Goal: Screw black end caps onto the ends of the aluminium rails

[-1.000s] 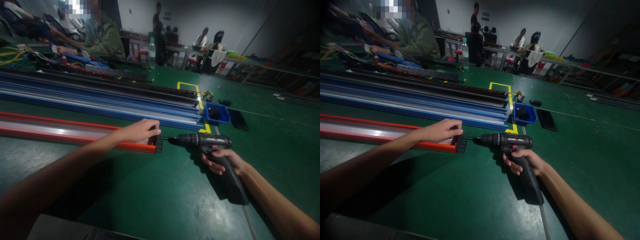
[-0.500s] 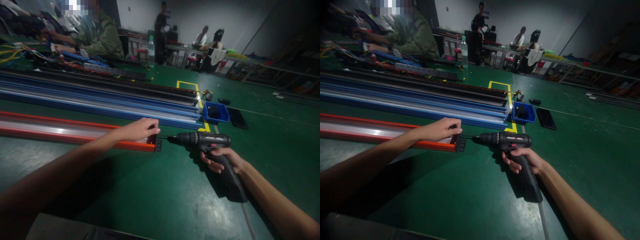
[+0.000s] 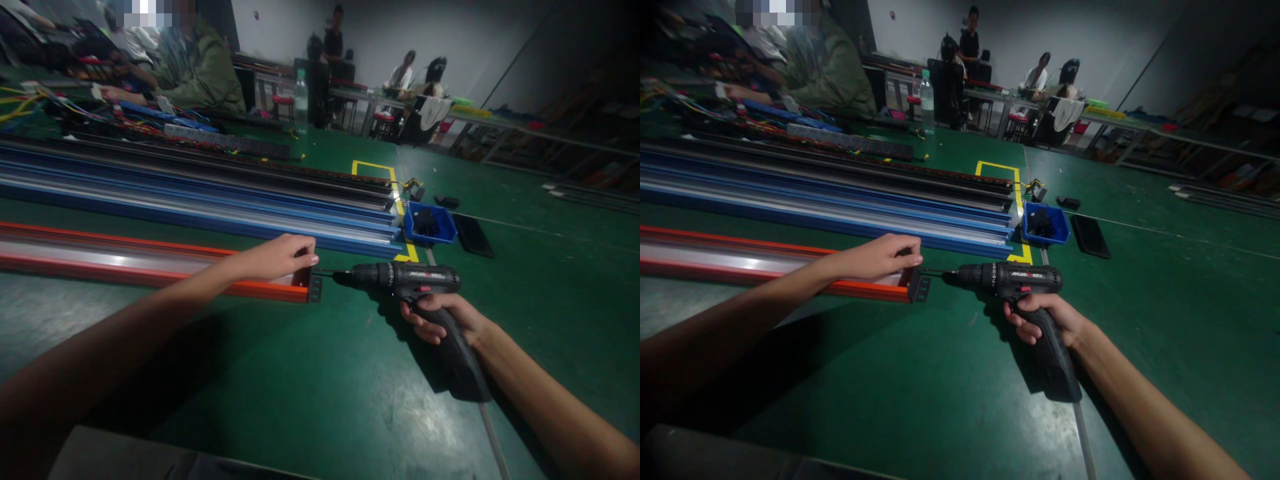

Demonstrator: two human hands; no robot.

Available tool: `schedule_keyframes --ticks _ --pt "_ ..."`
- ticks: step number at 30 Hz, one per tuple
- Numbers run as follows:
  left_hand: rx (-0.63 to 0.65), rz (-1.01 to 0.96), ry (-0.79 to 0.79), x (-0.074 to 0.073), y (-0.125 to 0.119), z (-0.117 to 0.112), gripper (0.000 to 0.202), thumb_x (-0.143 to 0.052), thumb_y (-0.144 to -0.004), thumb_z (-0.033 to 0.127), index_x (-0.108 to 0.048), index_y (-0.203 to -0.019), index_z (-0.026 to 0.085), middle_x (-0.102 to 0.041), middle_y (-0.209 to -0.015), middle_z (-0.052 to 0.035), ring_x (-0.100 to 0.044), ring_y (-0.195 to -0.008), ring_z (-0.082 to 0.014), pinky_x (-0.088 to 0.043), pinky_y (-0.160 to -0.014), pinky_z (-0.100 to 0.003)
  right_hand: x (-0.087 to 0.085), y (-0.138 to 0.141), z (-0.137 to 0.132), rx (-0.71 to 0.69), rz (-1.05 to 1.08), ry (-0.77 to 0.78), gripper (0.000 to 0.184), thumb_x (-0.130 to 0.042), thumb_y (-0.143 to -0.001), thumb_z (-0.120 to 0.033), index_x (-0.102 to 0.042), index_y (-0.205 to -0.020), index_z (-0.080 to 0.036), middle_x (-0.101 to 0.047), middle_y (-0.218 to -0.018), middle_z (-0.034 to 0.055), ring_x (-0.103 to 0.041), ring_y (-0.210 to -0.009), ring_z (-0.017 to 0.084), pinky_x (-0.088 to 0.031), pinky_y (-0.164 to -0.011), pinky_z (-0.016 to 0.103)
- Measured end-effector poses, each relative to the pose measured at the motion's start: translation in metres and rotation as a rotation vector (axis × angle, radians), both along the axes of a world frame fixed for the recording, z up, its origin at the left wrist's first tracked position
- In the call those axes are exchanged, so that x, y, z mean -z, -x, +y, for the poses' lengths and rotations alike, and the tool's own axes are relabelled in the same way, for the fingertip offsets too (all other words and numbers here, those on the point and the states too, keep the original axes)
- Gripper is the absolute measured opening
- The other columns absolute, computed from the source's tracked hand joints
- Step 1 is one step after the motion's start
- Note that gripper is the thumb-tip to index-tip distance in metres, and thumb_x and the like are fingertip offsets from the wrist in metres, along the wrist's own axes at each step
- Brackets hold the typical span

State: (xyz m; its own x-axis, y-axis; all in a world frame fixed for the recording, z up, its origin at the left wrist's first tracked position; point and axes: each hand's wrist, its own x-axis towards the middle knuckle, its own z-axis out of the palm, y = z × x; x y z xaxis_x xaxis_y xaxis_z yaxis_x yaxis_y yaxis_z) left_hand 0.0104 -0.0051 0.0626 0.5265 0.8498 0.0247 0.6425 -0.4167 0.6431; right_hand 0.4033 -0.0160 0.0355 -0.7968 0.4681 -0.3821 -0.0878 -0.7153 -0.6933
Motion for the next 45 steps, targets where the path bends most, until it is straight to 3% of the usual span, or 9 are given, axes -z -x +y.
schedule_keyframes --ticks 45 --pt "0.01 -0.01 -0.006 0.0009 -0.0001 0.0008 0.032 -0.051 -0.1 0.045 -0.055 -0.083 0.018 -0.063 -0.082 -0.0008 -0.053 -0.074 -0.0139 -0.036 -0.068 -0.028 0.0007 -0.0012 0.0012 -0.012 -0.01 -0.005 0.023 -0.064 -0.086 -0.02 -0.074 -0.1 -0.005 -0.066 -0.075 0.0045 -0.047 -0.042 0.004 -0.053 -0.049 0.02"
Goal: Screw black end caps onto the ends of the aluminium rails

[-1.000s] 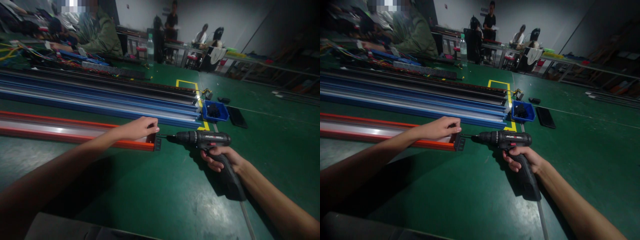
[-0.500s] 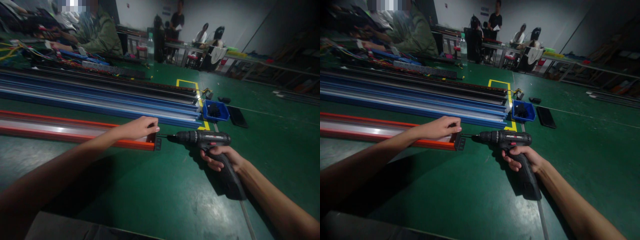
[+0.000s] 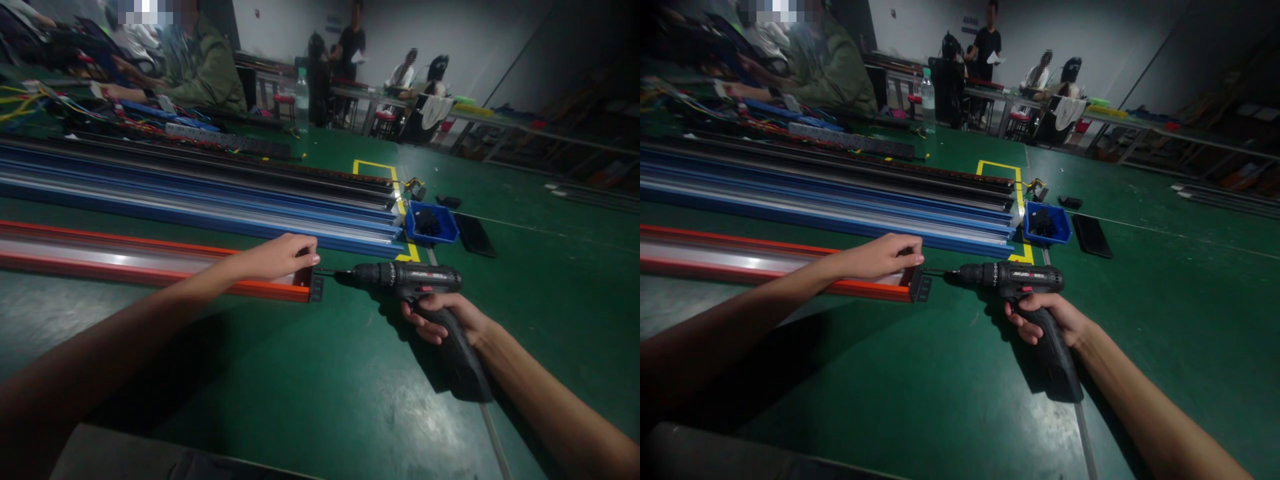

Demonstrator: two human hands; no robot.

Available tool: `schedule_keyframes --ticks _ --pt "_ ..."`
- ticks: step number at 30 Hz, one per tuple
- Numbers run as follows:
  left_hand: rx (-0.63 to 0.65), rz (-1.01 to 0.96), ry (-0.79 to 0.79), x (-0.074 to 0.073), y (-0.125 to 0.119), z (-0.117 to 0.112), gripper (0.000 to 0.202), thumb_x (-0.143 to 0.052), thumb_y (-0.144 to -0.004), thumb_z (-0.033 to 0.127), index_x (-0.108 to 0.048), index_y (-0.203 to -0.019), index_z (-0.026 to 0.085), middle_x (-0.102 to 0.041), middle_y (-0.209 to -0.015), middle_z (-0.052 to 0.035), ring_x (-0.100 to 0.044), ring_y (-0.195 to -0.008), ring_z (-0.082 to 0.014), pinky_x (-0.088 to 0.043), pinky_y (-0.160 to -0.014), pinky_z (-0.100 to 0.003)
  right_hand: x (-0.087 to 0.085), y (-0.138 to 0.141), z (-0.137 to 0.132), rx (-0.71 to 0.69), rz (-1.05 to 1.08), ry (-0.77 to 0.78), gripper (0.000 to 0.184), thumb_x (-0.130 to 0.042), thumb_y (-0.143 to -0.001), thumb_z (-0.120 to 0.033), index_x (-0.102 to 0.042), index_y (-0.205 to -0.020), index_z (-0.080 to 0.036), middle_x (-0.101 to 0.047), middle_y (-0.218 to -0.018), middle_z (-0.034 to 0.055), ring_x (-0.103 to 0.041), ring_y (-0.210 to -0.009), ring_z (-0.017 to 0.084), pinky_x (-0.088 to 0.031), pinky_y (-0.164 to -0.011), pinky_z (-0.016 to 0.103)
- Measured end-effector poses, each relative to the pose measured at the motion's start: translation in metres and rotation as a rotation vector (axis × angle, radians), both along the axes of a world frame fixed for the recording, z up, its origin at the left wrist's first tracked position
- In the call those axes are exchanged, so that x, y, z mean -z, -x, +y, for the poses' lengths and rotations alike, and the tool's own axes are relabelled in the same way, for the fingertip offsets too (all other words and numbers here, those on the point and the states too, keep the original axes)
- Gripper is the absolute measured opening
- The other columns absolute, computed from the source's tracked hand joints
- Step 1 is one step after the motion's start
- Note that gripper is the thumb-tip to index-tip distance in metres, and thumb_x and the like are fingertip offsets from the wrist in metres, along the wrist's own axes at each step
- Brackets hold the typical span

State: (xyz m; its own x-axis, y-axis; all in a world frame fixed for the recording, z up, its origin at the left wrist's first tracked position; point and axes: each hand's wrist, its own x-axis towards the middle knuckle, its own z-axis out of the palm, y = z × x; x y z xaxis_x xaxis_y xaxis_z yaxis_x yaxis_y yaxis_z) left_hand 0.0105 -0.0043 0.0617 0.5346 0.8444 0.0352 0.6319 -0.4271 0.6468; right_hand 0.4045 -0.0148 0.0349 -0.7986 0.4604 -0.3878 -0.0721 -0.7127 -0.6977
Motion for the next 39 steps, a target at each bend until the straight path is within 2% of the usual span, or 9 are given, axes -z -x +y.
schedule_keyframes --ticks 10,22,32,39 --pt "0.0 0.011 -0.021 0.0002 -0.0002 0.0003 0.032 -0.052 -0.1 0.044 -0.055 -0.082 0.018 -0.06 -0.079 0.0001 -0.052 -0.073 -0.0139 -0.035 -0.068 -0.028 0.0019 -0.0015 0.0014 0.014 -0.001 0.014 0.022 -0.066 -0.086 -0.019 -0.075 -0.097 -0.003 -0.067 -0.074 0.0052 -0.05 -0.042 0.004 -0.053 -0.049 0.02" --pt "-0.002 0.002 0.001 0.0002 0.0002 0.0002 0.031 -0.051 -0.101 0.044 -0.056 -0.084 0.018 -0.064 -0.082 -0.0007 -0.054 -0.074 -0.0139 -0.036 -0.068 -0.028 0.0016 -0.0026 0.0009 0.005 0.024 0.029 0.021 -0.065 -0.087 -0.018 -0.075 -0.097 -0.002 -0.067 -0.074 0.0051 -0.051 -0.043 0.004 -0.055 -0.05 0.02" --pt "-0.005 0.011 -0.004 0.0004 -0.0003 0.0005 0.032 -0.051 -0.1 0.045 -0.056 -0.084 0.018 -0.061 -0.078 0.0 -0.05 -0.07 -0.0133 -0.034 -0.066 -0.028 0.0011 -0.0013 0.0011 0.002 0.013 0.025 0.025 -0.064 -0.087 -0.018 -0.076 -0.103 -0.003 -0.068 -0.077 0.0058 -0.051 -0.042 0.004 -0.053 -0.05 0.02" --pt "-0.007 0.01 0.005 -0.0009 -0.0008 -0.0004 0.031 -0.052 -0.1 0.044 -0.056 -0.083 0.018 -0.063 -0.081 -0.0008 -0.054 -0.073 -0.0142 -0.036 -0.068 -0.028 -0.0011 0.0008 -0.0002 0.008 0.016 0.01 0.025 -0.066 -0.086 -0.02 -0.076 -0.102 -0.003 -0.067 -0.076 0.0054 -0.05 -0.043 0.003 -0.053 -0.049 0.019"
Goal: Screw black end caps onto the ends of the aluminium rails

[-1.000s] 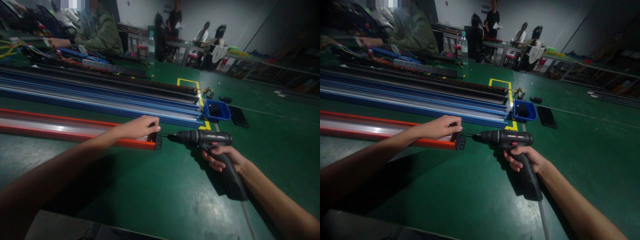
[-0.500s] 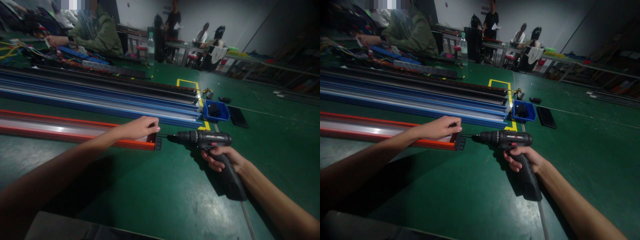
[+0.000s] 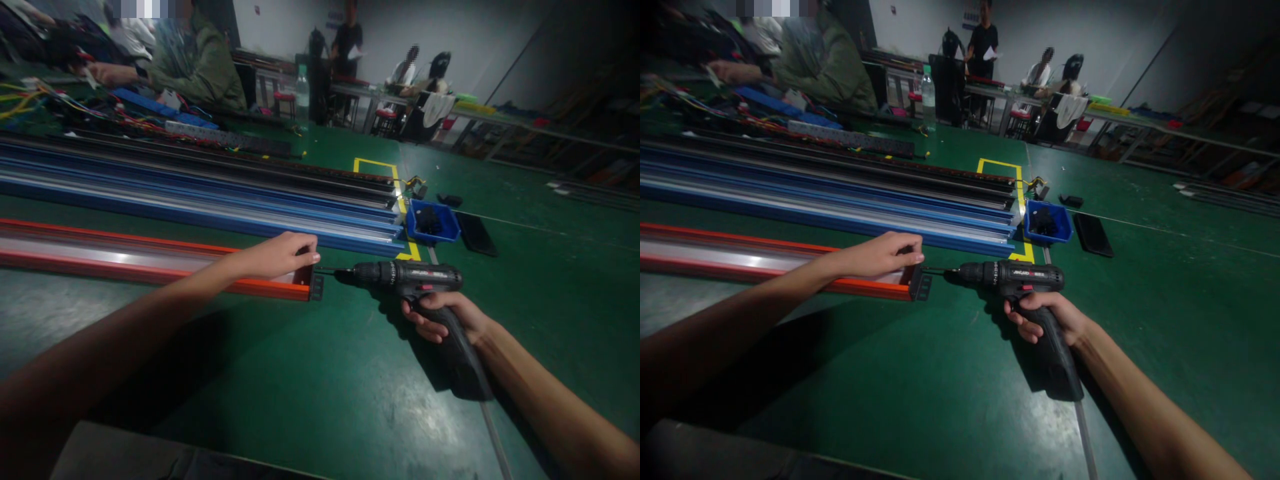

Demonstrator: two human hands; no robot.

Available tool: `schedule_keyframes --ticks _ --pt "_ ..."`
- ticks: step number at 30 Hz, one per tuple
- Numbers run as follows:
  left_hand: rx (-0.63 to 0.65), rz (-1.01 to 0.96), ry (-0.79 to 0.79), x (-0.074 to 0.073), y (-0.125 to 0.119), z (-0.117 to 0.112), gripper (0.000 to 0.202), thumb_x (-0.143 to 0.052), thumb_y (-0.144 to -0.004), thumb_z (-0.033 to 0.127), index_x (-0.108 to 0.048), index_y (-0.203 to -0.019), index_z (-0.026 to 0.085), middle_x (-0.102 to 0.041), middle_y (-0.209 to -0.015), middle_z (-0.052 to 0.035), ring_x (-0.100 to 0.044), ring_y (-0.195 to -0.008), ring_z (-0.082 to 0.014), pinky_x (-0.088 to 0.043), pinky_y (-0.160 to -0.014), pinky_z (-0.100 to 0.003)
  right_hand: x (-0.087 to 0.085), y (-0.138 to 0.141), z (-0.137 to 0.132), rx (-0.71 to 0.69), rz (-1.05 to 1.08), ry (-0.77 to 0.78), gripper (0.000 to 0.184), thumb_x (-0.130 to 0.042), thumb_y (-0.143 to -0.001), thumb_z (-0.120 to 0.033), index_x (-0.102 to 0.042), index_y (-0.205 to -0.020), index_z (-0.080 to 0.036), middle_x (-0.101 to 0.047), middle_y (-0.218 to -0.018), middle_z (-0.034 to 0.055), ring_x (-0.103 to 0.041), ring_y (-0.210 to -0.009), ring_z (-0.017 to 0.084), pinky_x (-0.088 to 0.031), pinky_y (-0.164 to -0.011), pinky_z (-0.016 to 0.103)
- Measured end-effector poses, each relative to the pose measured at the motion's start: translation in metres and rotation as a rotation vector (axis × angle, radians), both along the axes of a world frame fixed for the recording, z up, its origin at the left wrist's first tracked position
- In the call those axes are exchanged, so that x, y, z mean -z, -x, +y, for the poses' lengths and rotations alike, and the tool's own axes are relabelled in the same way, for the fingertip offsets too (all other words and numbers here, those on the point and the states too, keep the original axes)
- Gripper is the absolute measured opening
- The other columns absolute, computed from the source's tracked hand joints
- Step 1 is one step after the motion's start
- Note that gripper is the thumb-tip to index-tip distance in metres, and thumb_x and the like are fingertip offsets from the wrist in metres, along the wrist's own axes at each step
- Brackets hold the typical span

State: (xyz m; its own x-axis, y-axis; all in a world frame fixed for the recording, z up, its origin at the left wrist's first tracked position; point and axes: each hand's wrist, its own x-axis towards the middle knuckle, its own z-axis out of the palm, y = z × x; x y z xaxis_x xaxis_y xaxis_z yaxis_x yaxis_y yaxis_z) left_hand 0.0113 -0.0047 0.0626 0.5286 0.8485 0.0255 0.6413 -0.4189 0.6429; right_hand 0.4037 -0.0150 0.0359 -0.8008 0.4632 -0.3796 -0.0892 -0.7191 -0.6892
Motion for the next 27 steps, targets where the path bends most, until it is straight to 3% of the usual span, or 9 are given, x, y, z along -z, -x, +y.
schedule_keyframes --ticks 27 --pt "0.005 0.004 -0.028 0.0028 0.0012 0.0016 0.033 -0.051 -0.1 0.046 -0.058 -0.084 0.018 -0.062 -0.08 -0.0007 -0.052 -0.072 -0.014 -0.035 -0.067 -0.028 0.0023 -0.0018 0.0013 -0.01 -0.022 -0.007 0.026 -0.065 -0.086 -0.022 -0.074 -0.104 -0.005 -0.067 -0.079 0.0057 -0.048 -0.042 0.003 -0.052 -0.049 0.02"
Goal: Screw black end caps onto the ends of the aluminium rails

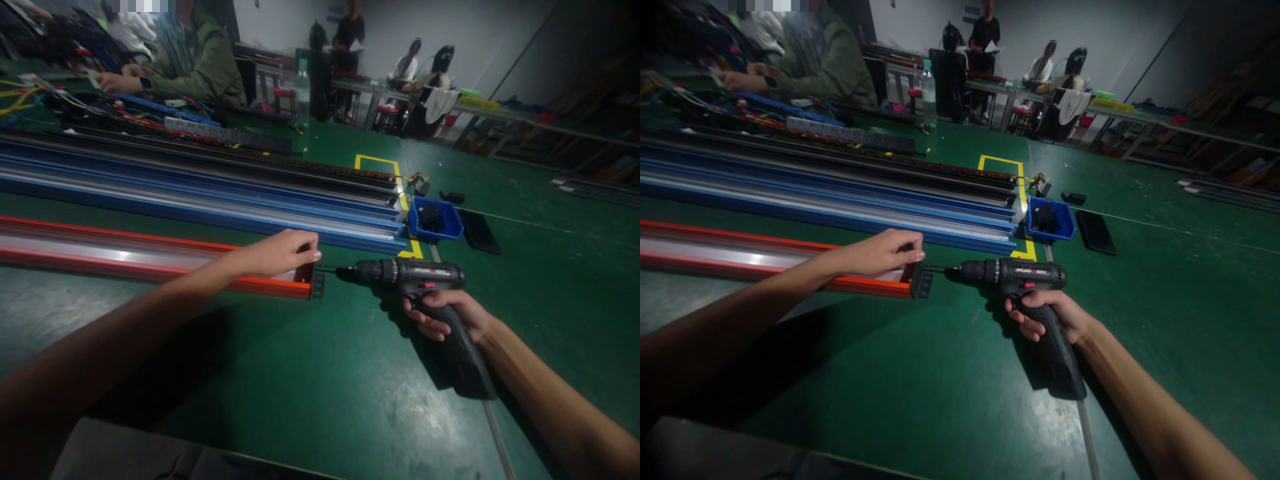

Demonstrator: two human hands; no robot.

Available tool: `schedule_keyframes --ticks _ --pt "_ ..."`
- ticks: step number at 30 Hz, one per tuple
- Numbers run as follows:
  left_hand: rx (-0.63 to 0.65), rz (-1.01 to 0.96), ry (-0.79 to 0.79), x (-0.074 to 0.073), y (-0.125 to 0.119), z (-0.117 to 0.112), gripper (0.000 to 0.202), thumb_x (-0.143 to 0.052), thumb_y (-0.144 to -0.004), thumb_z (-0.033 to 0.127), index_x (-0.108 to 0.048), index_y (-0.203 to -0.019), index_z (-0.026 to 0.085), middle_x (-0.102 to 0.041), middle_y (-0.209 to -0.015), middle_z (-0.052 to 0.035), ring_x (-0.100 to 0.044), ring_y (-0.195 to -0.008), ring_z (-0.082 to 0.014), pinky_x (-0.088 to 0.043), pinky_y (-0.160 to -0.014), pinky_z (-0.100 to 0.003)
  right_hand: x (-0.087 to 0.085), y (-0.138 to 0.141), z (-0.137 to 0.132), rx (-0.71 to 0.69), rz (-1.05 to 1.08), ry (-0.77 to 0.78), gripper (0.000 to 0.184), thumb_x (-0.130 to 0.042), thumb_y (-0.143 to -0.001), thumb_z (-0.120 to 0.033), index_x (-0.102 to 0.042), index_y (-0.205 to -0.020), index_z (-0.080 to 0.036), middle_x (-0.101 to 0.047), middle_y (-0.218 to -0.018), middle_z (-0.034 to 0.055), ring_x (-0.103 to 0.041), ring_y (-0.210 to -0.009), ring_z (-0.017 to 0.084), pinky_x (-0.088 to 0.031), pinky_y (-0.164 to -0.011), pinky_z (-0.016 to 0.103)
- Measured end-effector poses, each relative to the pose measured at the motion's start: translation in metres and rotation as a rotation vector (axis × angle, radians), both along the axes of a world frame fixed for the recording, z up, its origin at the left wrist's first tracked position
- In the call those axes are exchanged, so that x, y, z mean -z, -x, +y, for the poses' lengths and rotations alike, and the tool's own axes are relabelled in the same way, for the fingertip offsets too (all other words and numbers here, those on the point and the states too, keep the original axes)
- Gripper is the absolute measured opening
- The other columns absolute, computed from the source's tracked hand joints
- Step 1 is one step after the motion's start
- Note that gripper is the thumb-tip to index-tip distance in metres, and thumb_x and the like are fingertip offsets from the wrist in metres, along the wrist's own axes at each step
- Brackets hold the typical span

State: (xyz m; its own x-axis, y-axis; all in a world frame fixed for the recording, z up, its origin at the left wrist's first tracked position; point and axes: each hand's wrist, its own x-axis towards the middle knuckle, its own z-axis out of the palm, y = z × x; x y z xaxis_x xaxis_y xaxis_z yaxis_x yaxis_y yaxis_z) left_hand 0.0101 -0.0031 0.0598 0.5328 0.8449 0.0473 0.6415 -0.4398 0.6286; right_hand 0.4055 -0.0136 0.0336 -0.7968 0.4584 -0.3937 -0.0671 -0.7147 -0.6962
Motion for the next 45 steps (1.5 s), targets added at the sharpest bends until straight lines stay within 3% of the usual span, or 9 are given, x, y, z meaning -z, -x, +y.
schedule_keyframes --ticks 45 --pt "0.0 0.003 0.014 -0.0039 -0.0009 -0.0021 0.032 -0.051 -0.1 0.045 -0.056 -0.083 0.018 -0.065 -0.083 -0.0018 -0.055 -0.075 -0.0147 -0.036 -0.068 -0.028 -0.0012 0.0008 -0.0007 0.008 -0.01 -0.006 0.025 -0.064 -0.086 -0.023 -0.074 -0.102 -0.006 -0.066 -0.076 0.0045 -0.044 -0.041 0.003 -0.051 -0.048 0.02"
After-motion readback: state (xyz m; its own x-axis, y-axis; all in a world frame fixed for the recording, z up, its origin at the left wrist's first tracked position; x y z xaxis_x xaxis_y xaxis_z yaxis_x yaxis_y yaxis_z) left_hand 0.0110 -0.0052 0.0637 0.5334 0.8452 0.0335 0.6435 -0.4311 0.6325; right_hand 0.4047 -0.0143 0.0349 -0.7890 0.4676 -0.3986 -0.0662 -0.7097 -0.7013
